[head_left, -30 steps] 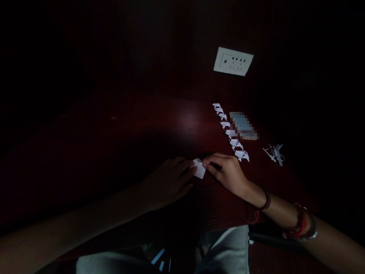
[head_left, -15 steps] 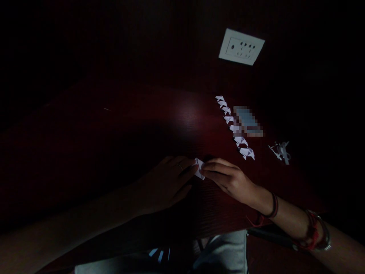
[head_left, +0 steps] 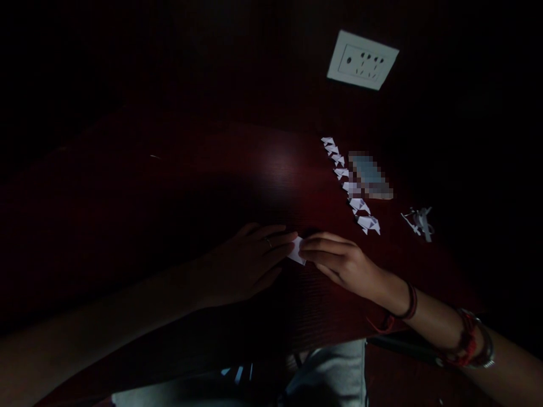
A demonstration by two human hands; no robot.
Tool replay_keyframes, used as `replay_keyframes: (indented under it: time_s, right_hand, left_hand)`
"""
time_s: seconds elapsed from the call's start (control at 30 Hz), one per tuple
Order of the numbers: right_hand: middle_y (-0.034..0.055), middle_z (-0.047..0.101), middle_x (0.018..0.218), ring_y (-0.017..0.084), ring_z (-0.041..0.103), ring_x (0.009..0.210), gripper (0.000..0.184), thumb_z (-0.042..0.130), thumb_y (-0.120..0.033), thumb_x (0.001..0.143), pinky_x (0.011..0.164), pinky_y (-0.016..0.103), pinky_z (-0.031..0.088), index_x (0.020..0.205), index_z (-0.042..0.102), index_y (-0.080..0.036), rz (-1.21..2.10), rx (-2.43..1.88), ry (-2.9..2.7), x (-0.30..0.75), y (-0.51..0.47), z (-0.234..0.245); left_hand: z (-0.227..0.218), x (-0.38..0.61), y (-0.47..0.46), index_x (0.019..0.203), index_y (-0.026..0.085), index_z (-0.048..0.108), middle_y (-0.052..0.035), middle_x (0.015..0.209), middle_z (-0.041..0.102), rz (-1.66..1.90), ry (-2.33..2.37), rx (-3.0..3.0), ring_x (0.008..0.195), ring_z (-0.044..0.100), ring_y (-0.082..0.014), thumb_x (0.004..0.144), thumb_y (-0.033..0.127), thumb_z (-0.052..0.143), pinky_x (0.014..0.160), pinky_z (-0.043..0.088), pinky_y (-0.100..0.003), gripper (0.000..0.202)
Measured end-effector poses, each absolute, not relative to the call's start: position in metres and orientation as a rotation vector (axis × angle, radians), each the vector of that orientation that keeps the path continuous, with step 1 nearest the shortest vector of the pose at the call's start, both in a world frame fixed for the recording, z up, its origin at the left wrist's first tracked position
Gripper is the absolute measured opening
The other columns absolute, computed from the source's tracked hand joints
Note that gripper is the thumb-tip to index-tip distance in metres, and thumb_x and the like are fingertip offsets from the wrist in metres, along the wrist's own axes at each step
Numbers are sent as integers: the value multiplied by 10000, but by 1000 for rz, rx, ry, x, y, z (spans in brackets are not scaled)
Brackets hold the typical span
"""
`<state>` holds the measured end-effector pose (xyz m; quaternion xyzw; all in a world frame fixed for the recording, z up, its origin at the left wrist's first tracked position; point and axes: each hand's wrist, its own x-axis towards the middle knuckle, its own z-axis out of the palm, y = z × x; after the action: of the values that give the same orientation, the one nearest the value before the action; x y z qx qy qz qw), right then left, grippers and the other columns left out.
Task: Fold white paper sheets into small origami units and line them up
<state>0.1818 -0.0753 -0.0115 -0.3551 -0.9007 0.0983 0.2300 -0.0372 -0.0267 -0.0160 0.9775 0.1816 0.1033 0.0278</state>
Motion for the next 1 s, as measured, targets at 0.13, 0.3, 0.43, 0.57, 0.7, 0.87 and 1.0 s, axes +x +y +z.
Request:
replay_keyframes:
  time_s: [0.13,0.3,0.43,0.57,0.7,0.87,1.0]
  right_hand:
    - [81,586,982,164,483,1020,246,405,-154,836,889,300,449,999,587,-124,272,-991,-2541,184,-77,-10]
    - [76,558,1077,170,451,1077,311,382,-108,818,928,344,421,1082,546,-135,315,-1031,-2551,190,-84,-7]
    - [84,552,1084,161,469,1042,336,372,-83,802,911,333,419,1098,529,-111,344,-1079,-2512,189,-82,-4]
    - [79,563,1056,182,477,1002,353,397,-95,791,871,374,419,1125,505,-128,247,-1081,-2587,185,-72,-1]
    - [83,557,1059,190,467,1006,351,405,-99,786,858,371,406,1123,500,-123,138,-1034,-2693,187,-63,3]
    - [96,561,1052,194,464,1008,309,380,-134,811,841,364,399,1089,511,-109,45,-881,-2853,190,-52,10]
    - [101,570,1028,202,463,998,288,395,-125,788,845,365,395,1039,532,-90,36,-800,-2925,187,-44,14]
  left_hand:
    - [-16,-37,-26,1229,236,375,11,1304,372,336,583,2976,1188,294,-177,849,273,375,955,222,-359,381]
    - [-13,-36,-26,1242,247,358,11,1275,410,350,632,2944,1144,340,-181,847,253,366,963,192,-389,395]
    - [-14,-36,-26,1253,260,341,22,1270,417,376,642,2960,1116,358,-180,846,243,364,967,166,-401,408]
    - [-16,-37,-26,1225,269,386,29,1265,422,394,660,3003,1128,332,-204,826,209,384,953,184,-411,403]
    - [-14,-37,-24,1224,265,389,18,1252,433,400,654,3019,1140,321,-210,821,213,393,945,208,-413,406]
    - [-12,-38,-23,1219,239,398,8,1246,444,382,589,3035,1126,350,-198,824,225,392,962,194,-415,396]
    - [-11,-36,-25,1190,209,435,-10,1224,468,398,594,3034,1085,394,-202,817,227,394,966,192,-416,376]
